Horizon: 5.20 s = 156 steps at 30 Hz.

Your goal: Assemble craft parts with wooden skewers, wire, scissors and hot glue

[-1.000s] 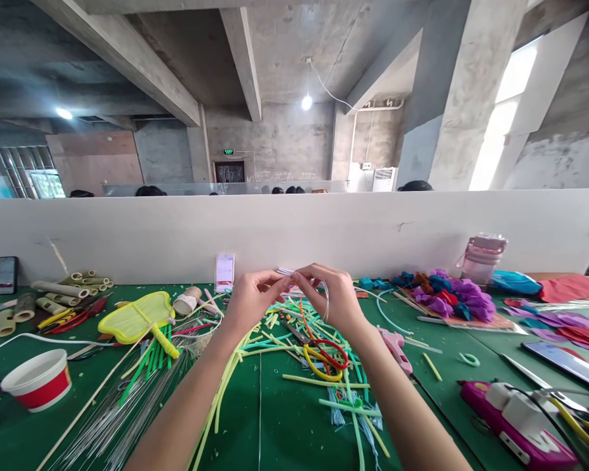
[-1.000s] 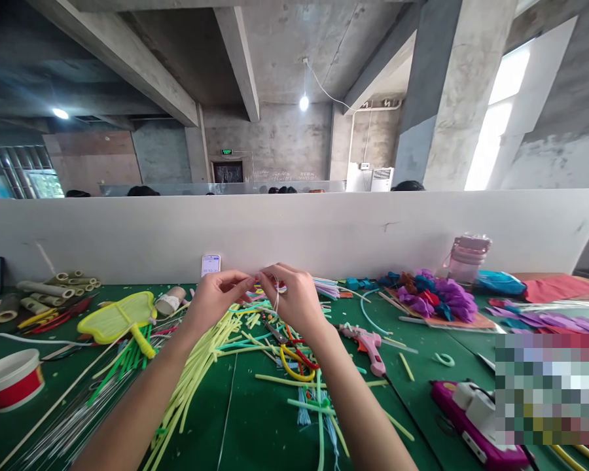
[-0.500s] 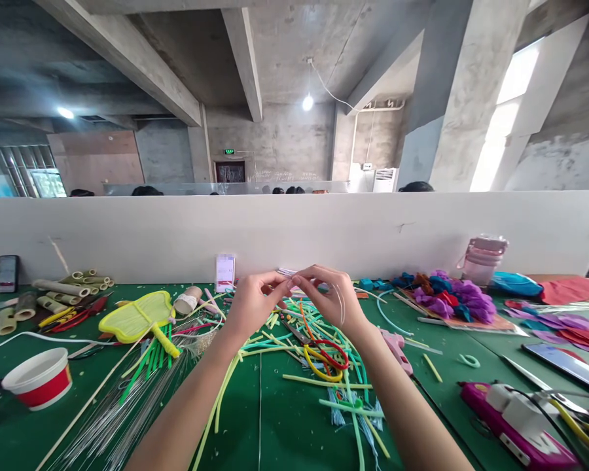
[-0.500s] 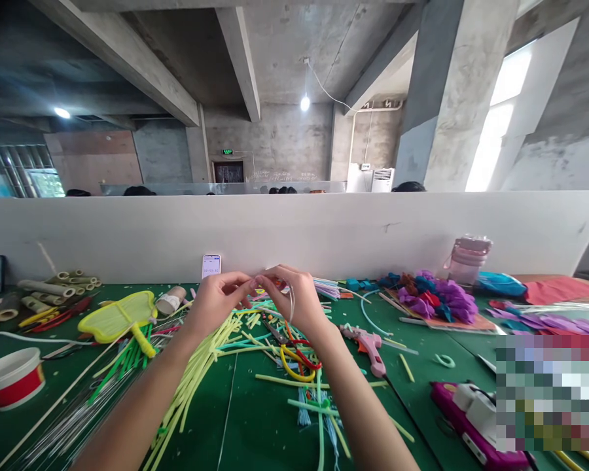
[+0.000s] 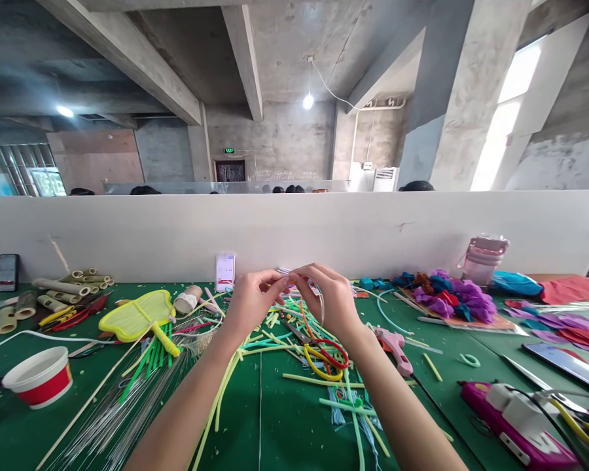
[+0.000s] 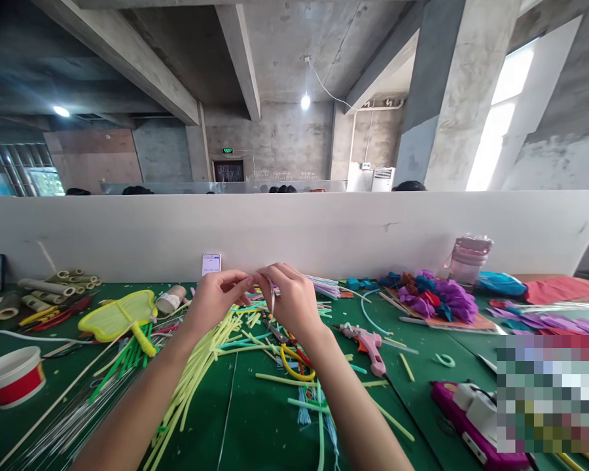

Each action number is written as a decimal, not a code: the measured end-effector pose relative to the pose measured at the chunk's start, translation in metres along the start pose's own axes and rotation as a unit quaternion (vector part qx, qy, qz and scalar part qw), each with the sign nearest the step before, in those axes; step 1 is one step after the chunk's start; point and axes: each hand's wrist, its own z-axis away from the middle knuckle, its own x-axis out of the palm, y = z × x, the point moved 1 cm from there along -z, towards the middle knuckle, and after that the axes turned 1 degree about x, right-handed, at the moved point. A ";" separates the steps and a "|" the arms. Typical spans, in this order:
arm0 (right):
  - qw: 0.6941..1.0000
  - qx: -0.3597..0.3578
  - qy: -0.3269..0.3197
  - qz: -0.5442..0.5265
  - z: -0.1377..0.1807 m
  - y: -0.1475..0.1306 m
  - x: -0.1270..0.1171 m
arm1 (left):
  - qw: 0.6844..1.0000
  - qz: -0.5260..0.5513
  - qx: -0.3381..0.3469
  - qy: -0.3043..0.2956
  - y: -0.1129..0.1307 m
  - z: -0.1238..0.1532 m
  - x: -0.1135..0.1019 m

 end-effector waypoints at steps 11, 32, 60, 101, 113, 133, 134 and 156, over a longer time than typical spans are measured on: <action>1.000 0.021 -0.002 0.004 0.001 0.015 -0.001 | 0.999 -0.035 0.018 0.002 -0.003 -0.002 0.004; 0.999 0.035 0.010 0.003 0.000 0.015 0.001 | 0.995 -0.085 0.033 0.041 -0.006 -0.003 0.001; 0.996 0.000 -0.008 0.094 0.002 0.007 0.009 | 0.987 -0.150 0.021 0.053 -0.010 -0.004 0.005; 0.992 0.096 0.076 0.015 -0.007 0.021 -0.034 | 0.998 -0.037 0.001 -0.044 -0.002 -0.005 -0.011; 0.982 0.140 0.127 -0.027 -0.006 0.029 -0.055 | 0.983 -0.118 -0.020 -0.136 -0.011 -0.001 -0.022; 0.988 0.114 0.107 0.002 -0.006 0.023 -0.050 | 0.998 -0.042 0.033 -0.033 0.001 -0.002 -0.019; 0.988 0.113 0.104 0.000 -0.007 0.021 -0.049 | 0.998 -0.040 0.039 -0.027 0.003 -0.001 -0.017; 0.998 0.035 0.043 0.020 -0.004 -0.006 -0.027 | 0.972 -0.224 0.044 0.059 0.011 0.004 -0.003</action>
